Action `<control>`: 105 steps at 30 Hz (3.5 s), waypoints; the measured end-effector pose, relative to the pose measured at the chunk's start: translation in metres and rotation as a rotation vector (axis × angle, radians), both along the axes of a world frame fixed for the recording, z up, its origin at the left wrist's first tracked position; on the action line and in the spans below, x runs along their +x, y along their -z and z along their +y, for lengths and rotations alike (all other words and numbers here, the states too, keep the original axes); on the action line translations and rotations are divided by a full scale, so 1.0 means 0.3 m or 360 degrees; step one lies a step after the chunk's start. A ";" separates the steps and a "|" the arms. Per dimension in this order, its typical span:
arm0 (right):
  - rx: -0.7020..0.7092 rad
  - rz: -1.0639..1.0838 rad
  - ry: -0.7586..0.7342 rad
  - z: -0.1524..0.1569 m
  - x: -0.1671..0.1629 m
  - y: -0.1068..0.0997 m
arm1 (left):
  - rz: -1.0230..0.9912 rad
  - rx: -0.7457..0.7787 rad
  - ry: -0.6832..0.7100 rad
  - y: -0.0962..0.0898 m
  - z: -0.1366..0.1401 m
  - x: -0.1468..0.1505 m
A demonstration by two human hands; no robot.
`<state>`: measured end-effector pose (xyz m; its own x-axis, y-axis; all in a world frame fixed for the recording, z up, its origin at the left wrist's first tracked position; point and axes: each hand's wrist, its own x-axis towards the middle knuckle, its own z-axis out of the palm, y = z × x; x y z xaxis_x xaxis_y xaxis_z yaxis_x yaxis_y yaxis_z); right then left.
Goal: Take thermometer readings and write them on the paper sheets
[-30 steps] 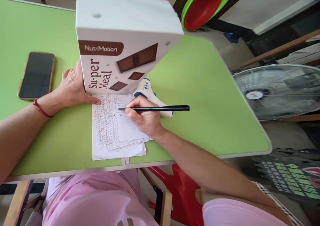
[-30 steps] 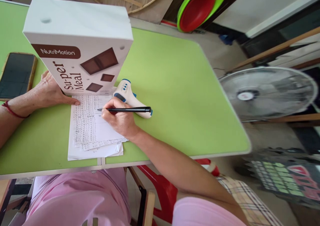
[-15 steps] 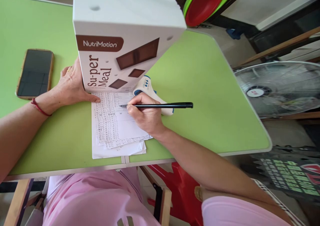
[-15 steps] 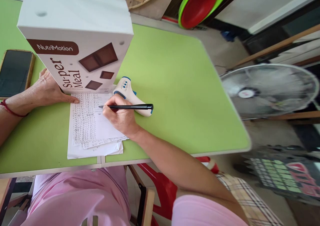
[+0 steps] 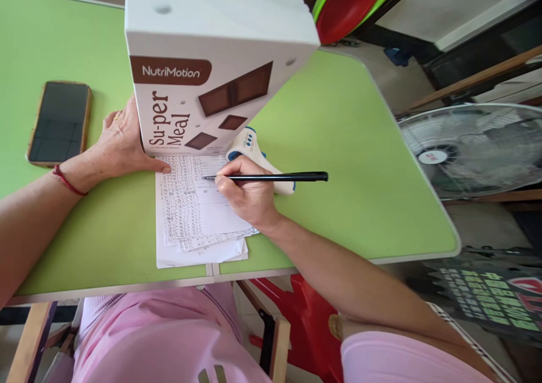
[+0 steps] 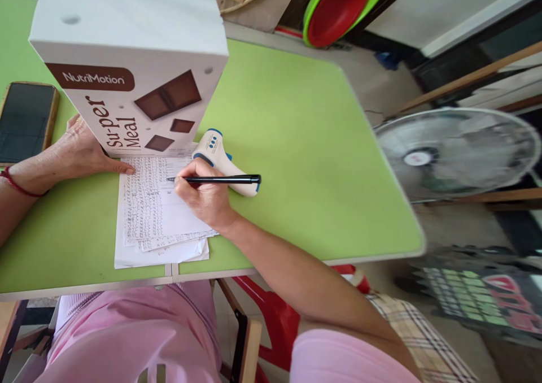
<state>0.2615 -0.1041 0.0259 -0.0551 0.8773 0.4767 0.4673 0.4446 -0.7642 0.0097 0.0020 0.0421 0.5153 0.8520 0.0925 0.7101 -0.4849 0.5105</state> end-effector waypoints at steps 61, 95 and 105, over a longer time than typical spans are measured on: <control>0.0293 -0.0943 -0.1135 -0.109 -0.035 0.007 | -0.0179 0.0377 -0.0256 0.038 -0.102 -0.020; 0.0084 -0.0902 -0.0398 -0.113 0.068 -0.139 | -0.0060 0.0152 -0.0097 -0.008 -0.063 -0.016; -0.0224 -0.1409 -0.0124 -0.129 0.039 -0.126 | -0.0282 0.0203 -0.0082 -0.032 -0.078 -0.007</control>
